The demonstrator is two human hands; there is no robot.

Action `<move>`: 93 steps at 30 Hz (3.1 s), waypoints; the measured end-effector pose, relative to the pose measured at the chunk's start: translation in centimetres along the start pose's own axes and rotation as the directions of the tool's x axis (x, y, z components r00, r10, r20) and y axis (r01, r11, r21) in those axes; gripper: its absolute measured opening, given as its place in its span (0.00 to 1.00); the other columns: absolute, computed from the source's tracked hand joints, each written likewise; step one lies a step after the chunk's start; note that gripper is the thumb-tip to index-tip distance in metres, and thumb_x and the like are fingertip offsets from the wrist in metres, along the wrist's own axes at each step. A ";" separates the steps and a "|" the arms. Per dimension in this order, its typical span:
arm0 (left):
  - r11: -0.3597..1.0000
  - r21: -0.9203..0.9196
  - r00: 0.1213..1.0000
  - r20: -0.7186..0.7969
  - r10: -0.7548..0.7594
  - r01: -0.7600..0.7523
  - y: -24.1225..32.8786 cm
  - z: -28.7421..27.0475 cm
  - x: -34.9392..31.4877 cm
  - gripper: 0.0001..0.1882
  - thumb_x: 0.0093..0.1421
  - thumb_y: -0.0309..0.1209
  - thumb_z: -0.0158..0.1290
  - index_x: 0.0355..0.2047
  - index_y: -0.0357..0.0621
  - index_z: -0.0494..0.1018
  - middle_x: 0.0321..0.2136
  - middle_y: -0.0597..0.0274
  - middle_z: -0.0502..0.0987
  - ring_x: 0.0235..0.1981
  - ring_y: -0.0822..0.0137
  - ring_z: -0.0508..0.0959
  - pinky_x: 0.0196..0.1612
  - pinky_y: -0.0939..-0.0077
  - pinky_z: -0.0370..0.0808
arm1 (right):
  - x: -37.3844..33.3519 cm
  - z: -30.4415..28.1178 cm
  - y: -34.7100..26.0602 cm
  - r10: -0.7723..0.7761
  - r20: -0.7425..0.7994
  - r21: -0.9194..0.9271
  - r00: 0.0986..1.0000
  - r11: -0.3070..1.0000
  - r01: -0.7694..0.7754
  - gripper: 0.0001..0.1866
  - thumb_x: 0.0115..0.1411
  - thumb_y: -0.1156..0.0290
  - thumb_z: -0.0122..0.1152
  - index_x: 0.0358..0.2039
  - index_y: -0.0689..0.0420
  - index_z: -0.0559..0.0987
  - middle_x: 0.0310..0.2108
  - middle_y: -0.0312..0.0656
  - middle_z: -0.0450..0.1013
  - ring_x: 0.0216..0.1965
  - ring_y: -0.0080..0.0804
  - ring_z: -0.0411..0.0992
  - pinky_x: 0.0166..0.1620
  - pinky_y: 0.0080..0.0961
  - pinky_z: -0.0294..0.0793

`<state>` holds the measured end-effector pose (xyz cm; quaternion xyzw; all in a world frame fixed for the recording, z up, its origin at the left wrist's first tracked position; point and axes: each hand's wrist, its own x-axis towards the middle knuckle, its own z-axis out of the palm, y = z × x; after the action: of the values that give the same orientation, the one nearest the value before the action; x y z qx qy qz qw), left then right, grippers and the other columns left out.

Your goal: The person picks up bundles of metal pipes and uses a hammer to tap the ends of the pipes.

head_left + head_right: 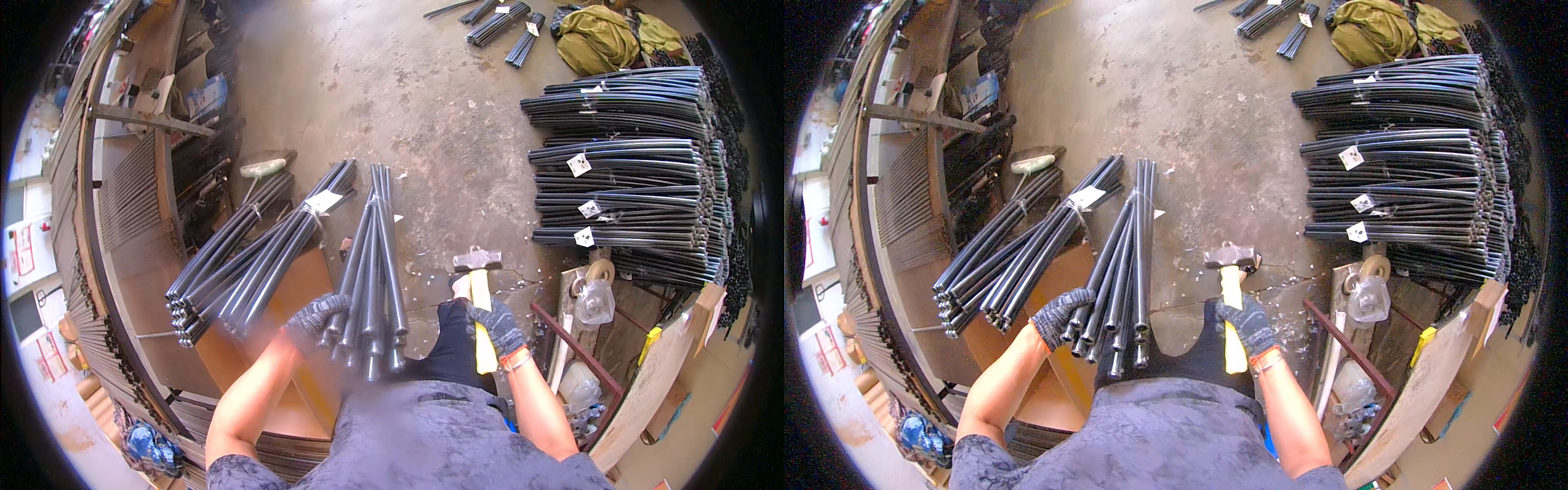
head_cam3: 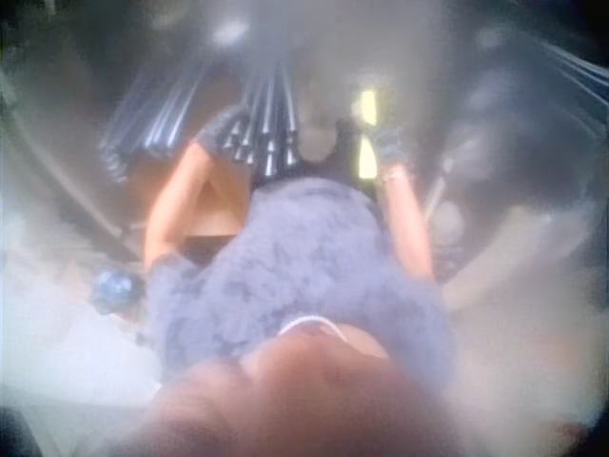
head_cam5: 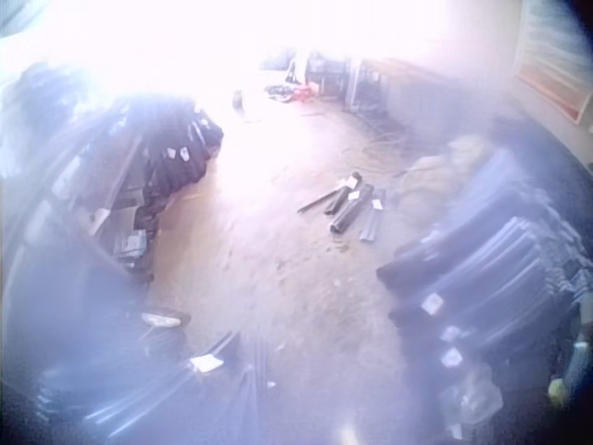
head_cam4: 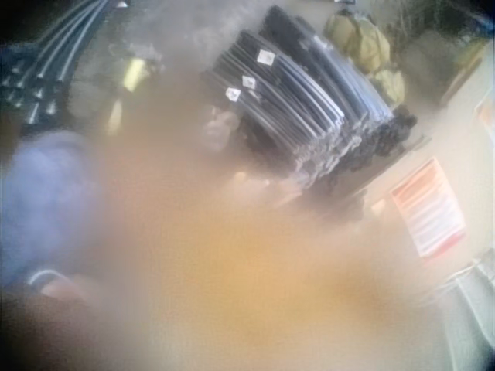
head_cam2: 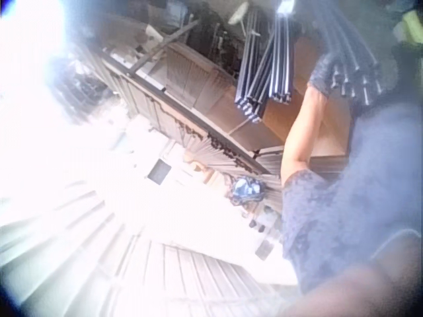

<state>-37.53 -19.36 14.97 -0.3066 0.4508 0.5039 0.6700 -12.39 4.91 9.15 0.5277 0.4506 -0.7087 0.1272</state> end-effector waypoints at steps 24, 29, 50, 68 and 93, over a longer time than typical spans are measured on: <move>0.924 -0.322 0.752 0.551 0.362 -0.209 7.5 16.6 6.5 0.28 0.62 0.57 0.43 0.49 0.49 0.71 0.46 0.59 0.77 0.38 0.60 0.80 0.40 0.59 0.79 | 5.0 2.9 -11.1 -0.435 0.006 0.040 0.901 0.900 0.434 0.10 0.57 0.69 0.60 0.36 0.59 0.72 0.22 0.37 0.70 0.20 0.28 0.69 0.23 0.27 0.71; 0.838 -0.449 0.708 0.480 0.518 -0.310 5.9 13.9 6.2 0.19 0.61 0.47 0.48 0.43 0.48 0.74 0.42 0.58 0.78 0.44 0.60 0.78 0.48 0.59 0.76 | 0.9 5.1 -12.5 -0.466 0.088 0.093 0.880 0.884 0.459 0.09 0.56 0.72 0.60 0.35 0.58 0.69 0.21 0.37 0.68 0.18 0.29 0.69 0.22 0.26 0.71; 0.664 -0.606 0.516 0.435 0.738 -0.438 8.2 14.8 7.3 0.12 0.59 0.34 0.43 0.40 0.51 0.73 0.40 0.50 0.77 0.37 0.52 0.78 0.40 0.60 0.75 | -3.4 3.8 -15.6 -0.802 0.105 -0.945 0.588 0.103 0.309 0.20 0.53 0.61 0.63 0.42 0.58 0.71 0.27 0.56 0.73 0.32 0.58 0.73 0.33 0.46 0.72; 0.638 -0.603 0.369 0.521 0.770 -0.480 8.1 11.0 9.9 0.16 0.61 0.42 0.41 0.45 0.54 0.72 0.48 0.59 0.75 0.46 0.51 0.76 0.45 0.57 0.72 | -8.2 6.7 -19.9 -0.941 0.132 -0.817 0.310 0.074 0.572 0.15 0.52 0.68 0.67 0.35 0.60 0.72 0.23 0.46 0.71 0.25 0.42 0.71 0.29 0.34 0.70; 0.637 -0.653 0.458 0.457 0.763 -0.410 7.6 9.2 9.9 0.13 0.63 0.39 0.41 0.42 0.55 0.73 0.42 0.50 0.78 0.45 0.46 0.77 0.45 0.49 0.74 | -4.6 8.7 -18.3 -0.824 0.170 -0.836 0.540 0.169 0.522 0.19 0.49 0.61 0.69 0.33 0.61 0.73 0.25 0.55 0.71 0.27 0.57 0.70 0.31 0.40 0.70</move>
<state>-41.17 -5.10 9.99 -0.0557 0.1083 0.8741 0.4702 -28.08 7.09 22.67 0.2487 0.9217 -0.2924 -0.0549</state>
